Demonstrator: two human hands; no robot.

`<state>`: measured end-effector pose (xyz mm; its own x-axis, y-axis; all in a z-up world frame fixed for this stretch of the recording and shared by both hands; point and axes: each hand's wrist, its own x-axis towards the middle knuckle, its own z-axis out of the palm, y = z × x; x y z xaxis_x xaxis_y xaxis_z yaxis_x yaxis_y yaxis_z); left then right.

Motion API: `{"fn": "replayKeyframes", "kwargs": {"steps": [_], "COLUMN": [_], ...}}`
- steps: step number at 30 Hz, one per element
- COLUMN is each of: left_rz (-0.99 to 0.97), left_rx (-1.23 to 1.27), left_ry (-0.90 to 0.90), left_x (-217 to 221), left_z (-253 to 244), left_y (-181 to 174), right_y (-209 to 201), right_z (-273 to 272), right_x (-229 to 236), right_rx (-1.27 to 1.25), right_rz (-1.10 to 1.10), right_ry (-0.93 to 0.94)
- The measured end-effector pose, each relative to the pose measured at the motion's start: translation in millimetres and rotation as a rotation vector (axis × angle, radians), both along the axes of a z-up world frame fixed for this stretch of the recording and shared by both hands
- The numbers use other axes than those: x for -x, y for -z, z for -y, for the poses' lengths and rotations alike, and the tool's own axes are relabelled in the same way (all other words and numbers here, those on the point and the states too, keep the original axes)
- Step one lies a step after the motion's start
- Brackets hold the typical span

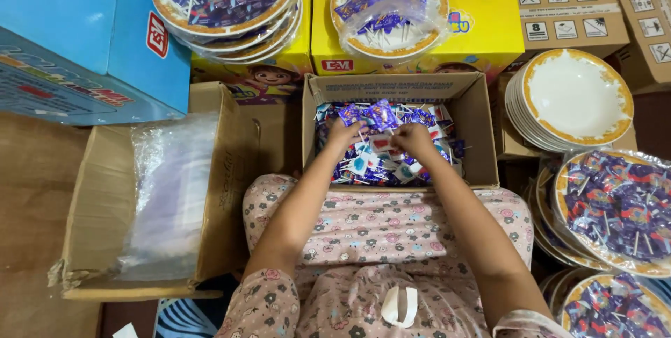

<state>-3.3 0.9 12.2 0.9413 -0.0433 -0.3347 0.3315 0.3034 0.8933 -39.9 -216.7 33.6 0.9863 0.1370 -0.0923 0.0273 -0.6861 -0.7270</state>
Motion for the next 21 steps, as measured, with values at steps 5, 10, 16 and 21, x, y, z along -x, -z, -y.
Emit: {"fn": "replayKeyframes", "kwargs": {"steps": [5,10,16,21], "left_rz": [0.002,0.020,0.006,0.023], "left_rx": [0.037,0.077,0.138,0.251], "left_ry": [0.050,-0.008,-0.014,0.011], "left_x": [-5.3,-4.3,11.3,10.4], "left_z": [11.0,9.8,16.1,17.2], "left_y": [19.4,15.0,-19.6,-2.5], "right_y": [-13.4,-44.6,-47.8,-43.0], "right_z": [-16.8,-27.8,-29.6,-37.6], "right_x": [-5.5,4.4,7.9,14.4], "right_rx": [-0.301,-0.550,-0.685,-0.863], "right_rz": [-0.176,-0.359,-0.486,-0.491], "right_ry": [0.023,-0.027,-0.041,0.052]}}
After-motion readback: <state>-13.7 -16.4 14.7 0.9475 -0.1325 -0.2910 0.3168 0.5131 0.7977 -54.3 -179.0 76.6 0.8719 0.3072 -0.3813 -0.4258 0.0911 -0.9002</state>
